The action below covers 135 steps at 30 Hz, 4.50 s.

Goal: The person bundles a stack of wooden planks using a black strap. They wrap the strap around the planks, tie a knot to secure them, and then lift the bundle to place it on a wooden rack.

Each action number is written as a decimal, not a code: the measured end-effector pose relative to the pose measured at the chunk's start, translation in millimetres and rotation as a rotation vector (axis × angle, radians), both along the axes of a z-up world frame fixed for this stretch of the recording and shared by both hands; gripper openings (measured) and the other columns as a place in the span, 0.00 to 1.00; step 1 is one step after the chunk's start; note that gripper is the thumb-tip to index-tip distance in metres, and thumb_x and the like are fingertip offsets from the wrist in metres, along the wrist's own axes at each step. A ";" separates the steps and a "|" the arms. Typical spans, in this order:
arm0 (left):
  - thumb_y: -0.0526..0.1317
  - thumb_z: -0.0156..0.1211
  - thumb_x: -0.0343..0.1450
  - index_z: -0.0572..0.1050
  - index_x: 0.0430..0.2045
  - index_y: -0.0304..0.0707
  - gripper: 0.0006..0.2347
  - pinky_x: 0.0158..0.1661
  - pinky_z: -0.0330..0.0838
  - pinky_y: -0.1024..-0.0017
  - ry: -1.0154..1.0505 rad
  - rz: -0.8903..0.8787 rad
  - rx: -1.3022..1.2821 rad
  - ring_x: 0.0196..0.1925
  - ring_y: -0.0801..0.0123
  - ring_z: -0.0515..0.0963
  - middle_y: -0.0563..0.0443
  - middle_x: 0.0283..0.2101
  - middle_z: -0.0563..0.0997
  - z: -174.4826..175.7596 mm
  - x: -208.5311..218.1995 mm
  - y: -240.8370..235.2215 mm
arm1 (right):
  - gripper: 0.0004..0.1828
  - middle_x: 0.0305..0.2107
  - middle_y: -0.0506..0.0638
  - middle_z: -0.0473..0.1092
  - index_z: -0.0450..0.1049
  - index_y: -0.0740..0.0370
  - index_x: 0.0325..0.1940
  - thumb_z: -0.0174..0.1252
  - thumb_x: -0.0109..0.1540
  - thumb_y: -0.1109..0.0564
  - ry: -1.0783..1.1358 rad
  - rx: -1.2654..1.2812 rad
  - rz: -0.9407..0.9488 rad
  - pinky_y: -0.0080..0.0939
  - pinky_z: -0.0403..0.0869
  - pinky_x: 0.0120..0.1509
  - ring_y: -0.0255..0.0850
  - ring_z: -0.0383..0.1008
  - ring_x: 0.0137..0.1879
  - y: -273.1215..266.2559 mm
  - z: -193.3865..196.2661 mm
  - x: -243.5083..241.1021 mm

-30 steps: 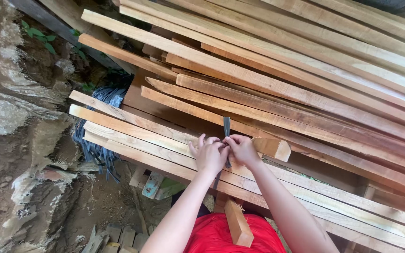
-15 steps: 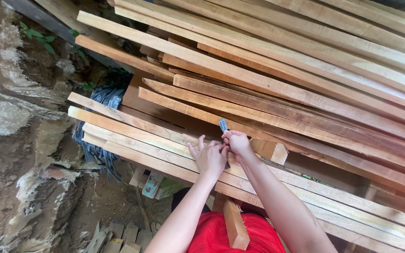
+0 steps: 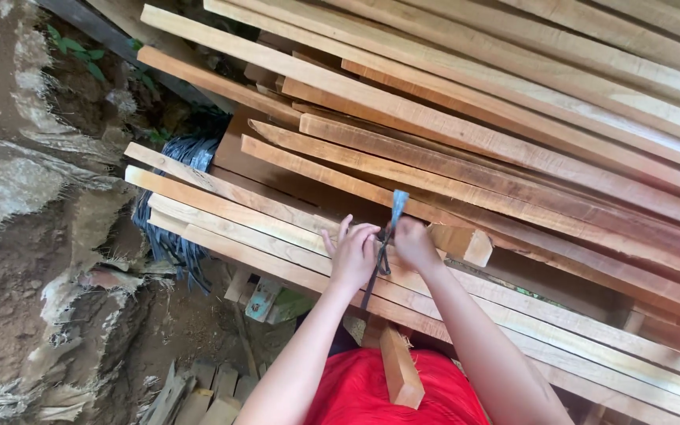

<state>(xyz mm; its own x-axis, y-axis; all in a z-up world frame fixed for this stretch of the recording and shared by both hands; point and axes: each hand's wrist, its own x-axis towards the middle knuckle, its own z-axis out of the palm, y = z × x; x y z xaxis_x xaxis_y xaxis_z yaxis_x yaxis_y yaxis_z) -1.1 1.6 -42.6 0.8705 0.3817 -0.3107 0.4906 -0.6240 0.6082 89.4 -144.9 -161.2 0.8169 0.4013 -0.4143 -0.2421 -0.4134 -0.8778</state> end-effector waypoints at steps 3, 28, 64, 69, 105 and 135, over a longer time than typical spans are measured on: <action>0.38 0.49 0.76 0.80 0.42 0.48 0.10 0.69 0.22 0.32 -0.093 -0.002 -0.035 0.75 0.57 0.59 0.57 0.55 0.80 -6.2 -13.9 -0.4 | 0.15 0.30 0.66 0.76 0.80 0.67 0.36 0.56 0.64 0.52 -0.139 -0.399 0.316 0.50 0.76 0.45 0.56 0.79 0.36 1.1 25.3 5.0; 0.47 0.57 0.72 0.84 0.38 0.48 0.10 0.66 0.19 0.29 -0.018 -0.064 0.052 0.74 0.53 0.54 0.58 0.54 0.79 23.3 1.1 -12.7 | 0.18 0.43 0.53 0.77 0.77 0.68 0.51 0.59 0.65 0.51 -0.110 0.175 0.145 0.36 0.75 0.49 0.35 0.77 0.44 -2.4 86.3 -8.7; 0.47 0.50 0.76 0.83 0.41 0.49 0.12 0.65 0.20 0.27 0.313 -0.142 0.029 0.73 0.51 0.55 0.56 0.57 0.78 16.2 40.5 -2.7 | 0.15 0.20 0.44 0.66 0.71 0.60 0.32 0.50 0.70 0.52 0.634 0.356 -0.360 0.36 0.66 0.29 0.35 0.68 0.27 29.6 62.1 15.6; 0.50 0.57 0.73 0.85 0.36 0.54 0.10 0.68 0.22 0.30 0.453 -0.100 -0.004 0.73 0.58 0.60 0.57 0.52 0.80 36.6 40.2 -2.3 | 0.15 0.20 0.46 0.66 0.71 0.63 0.32 0.51 0.70 0.53 0.582 0.361 -0.426 0.37 0.66 0.27 0.36 0.68 0.26 31.1 23.1 12.9; 0.60 0.61 0.66 0.64 0.65 0.35 0.36 0.60 0.69 0.61 -0.325 1.506 -1.216 0.63 0.60 0.75 0.46 0.63 0.74 -11.1 -70.8 -43.0 | 0.49 0.23 0.57 0.78 0.81 0.63 0.24 0.54 0.45 0.11 0.001 -0.669 0.729 0.48 0.78 0.45 0.50 0.82 0.36 34.3 150.9 8.1; 0.61 0.55 0.73 0.53 0.70 0.44 0.35 0.71 0.37 0.40 0.095 0.214 0.374 0.79 0.43 0.41 0.42 0.75 0.50 25.5 -129.8 54.5 | 0.37 0.67 0.54 0.62 0.68 0.57 0.65 0.62 0.59 0.36 -0.775 -0.318 0.768 0.53 0.66 0.69 0.53 0.64 0.69 71.6 183.5 -53.0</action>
